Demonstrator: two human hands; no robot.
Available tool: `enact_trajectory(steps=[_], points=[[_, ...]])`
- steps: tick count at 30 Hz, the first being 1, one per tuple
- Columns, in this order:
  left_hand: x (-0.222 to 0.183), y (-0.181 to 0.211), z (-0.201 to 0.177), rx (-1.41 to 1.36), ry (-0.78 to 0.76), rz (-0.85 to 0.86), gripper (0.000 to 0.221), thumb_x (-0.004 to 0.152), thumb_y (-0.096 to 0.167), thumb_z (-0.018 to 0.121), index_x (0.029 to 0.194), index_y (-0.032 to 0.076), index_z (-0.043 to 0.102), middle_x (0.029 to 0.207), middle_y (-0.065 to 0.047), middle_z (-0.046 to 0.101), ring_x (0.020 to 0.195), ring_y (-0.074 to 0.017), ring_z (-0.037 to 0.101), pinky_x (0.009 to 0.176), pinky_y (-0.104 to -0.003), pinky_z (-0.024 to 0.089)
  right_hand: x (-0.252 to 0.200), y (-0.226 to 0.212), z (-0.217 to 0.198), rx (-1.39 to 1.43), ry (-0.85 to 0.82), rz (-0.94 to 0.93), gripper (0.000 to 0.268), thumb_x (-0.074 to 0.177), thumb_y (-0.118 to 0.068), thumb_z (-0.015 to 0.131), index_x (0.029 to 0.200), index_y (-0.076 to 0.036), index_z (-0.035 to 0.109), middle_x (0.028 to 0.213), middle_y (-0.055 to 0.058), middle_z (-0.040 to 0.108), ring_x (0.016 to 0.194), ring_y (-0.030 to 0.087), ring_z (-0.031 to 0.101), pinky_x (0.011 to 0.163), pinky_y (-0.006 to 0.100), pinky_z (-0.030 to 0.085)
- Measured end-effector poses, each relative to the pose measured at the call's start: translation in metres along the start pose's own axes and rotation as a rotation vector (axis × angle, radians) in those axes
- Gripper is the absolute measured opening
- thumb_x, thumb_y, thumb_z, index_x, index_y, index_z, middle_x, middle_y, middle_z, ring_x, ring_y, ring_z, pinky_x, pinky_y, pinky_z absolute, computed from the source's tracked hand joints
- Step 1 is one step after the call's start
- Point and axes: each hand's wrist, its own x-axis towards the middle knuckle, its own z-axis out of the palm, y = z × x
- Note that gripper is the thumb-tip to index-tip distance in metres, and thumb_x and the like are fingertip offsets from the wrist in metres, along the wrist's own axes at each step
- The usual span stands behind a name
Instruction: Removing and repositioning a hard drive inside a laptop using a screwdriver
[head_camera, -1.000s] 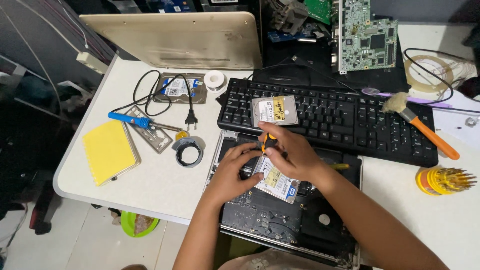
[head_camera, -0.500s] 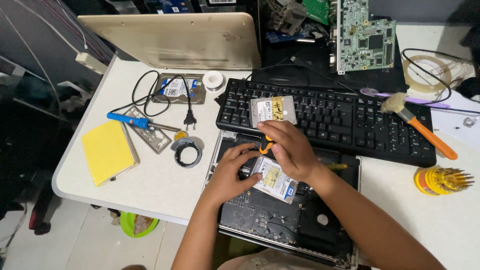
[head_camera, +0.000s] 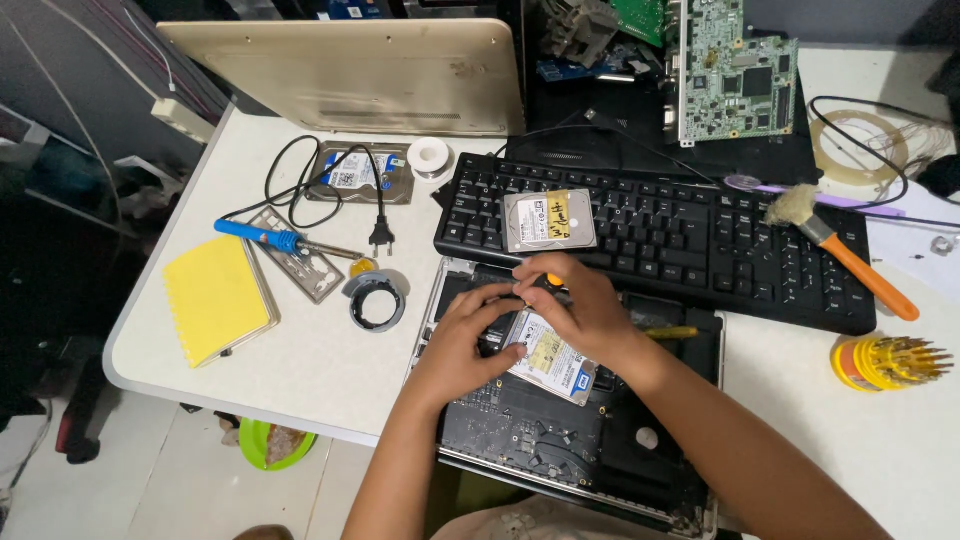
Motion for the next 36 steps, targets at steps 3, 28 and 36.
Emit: enact_trajectory(steps=[3,28,36], points=[[0.001,0.002,-0.001,0.011,0.009,0.013,0.051,0.073,0.021,0.083,0.123,0.015,0.071,0.133,-0.014,0.064,0.119,-0.0391,0.061,0.102,-0.049,0.047,0.005,0.003,-0.003,0.061,-0.075,-0.193,0.032,0.106,-0.022,0.052,0.128,-0.002,0.062,0.105,0.011,0.073,0.101,0.034,0.071,0.088,0.042,0.057],[-0.001,-0.002,0.002,-0.012,0.021,0.011,0.053,0.073,0.021,0.083,0.125,0.014,0.070,0.132,-0.015,0.064,0.117,-0.0401,0.061,0.100,-0.050,0.048,0.018,-0.015,-0.014,-0.018,-0.106,-0.179,0.044,0.102,-0.009,0.046,0.143,-0.001,0.059,0.127,0.017,0.067,0.107,0.033,0.072,0.090,0.042,0.058],[0.000,-0.003,0.003,0.003,0.019,0.019,0.055,0.073,0.021,0.084,0.125,0.012,0.069,0.132,-0.013,0.065,0.120,-0.0389,0.061,0.103,-0.048,0.047,0.010,0.009,-0.007,-0.326,0.033,-0.140,0.041,0.097,-0.034,0.073,0.135,-0.021,0.070,0.101,0.002,0.069,0.081,0.021,0.073,0.072,0.034,0.060]])
